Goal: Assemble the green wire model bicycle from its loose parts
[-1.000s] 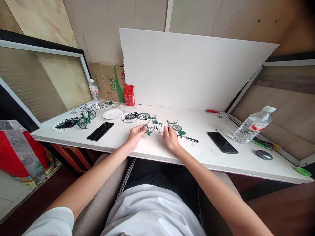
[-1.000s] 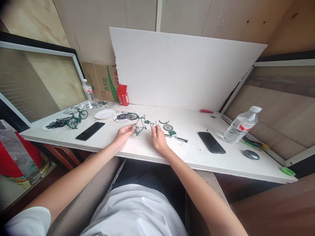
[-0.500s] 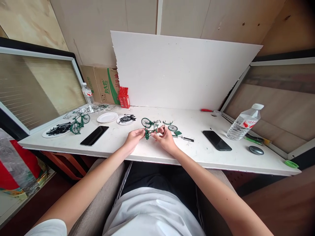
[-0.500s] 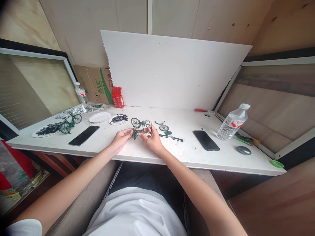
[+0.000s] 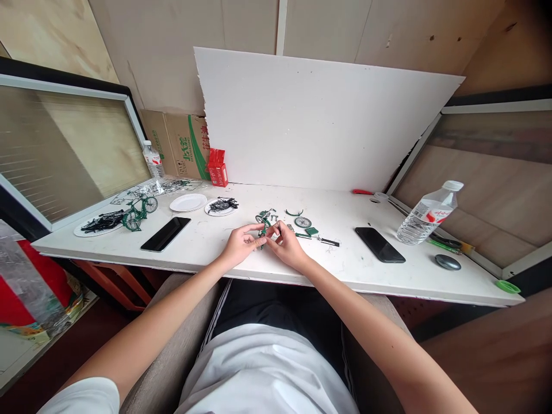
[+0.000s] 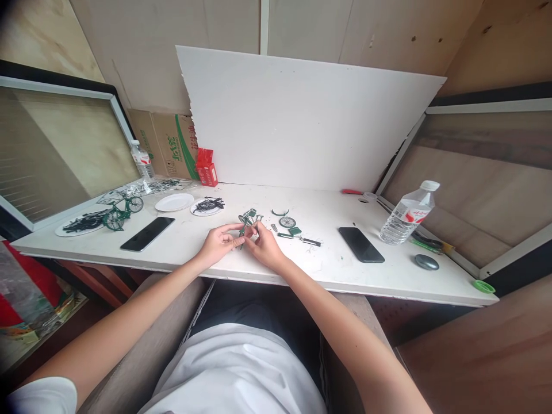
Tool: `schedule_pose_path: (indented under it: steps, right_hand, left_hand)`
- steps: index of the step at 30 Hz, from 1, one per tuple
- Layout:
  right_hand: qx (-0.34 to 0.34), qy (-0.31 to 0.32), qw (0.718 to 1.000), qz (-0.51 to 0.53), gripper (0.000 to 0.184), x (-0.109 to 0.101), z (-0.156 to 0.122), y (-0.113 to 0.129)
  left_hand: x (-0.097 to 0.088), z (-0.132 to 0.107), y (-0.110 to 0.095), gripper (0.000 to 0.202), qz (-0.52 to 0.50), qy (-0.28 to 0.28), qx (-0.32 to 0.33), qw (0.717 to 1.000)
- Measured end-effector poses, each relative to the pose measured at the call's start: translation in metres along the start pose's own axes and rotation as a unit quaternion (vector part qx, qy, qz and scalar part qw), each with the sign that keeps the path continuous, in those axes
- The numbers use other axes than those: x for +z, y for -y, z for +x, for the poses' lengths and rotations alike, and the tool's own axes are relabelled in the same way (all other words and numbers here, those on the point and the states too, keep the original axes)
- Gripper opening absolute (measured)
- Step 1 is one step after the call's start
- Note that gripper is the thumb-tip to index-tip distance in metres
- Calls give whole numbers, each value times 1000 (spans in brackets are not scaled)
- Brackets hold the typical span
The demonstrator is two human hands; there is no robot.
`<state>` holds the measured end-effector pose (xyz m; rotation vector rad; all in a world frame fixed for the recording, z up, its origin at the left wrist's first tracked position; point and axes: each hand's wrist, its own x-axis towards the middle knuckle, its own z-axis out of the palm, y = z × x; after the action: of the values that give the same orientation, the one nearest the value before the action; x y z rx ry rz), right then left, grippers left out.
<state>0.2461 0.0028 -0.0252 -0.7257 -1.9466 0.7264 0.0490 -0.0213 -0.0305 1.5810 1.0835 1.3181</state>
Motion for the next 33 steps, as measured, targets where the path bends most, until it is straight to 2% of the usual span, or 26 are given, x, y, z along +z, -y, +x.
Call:
schedule_pose_path:
  steps: [3,8,11,15,18,25,33]
  right_hand:
    - [-2,8,1000,-12,25,1,-1,-4]
    - [4,7,999,-50,26,1,-2,-5]
    - [18,-25,995,-91,29,-2,-1,-2]
    - [22,-81,990,-109,43,-5,0,-2]
    - [9,-92,988,-121,48,-3,2,-7]
    - [34,-89,993,-75,41,0,5,-11]
    - [15,-78,994,-70,34,2,3,-9]
  left_hand:
    - [0,2,4,60,-17,11,-13,1000]
    - [-1,7,13,59,-31,-6,-29,999]
    - [-2,8,15,58,-46,-26,-43,998]
    - [-4,8,13,59,-82,-47,-35,995]
    - [-5,8,11,61,-111,-59,-35,991]
    - [-5,9,10,56,-135,-88,-39,986]
    - [-4,9,10,50,-124,-106,-43,986]
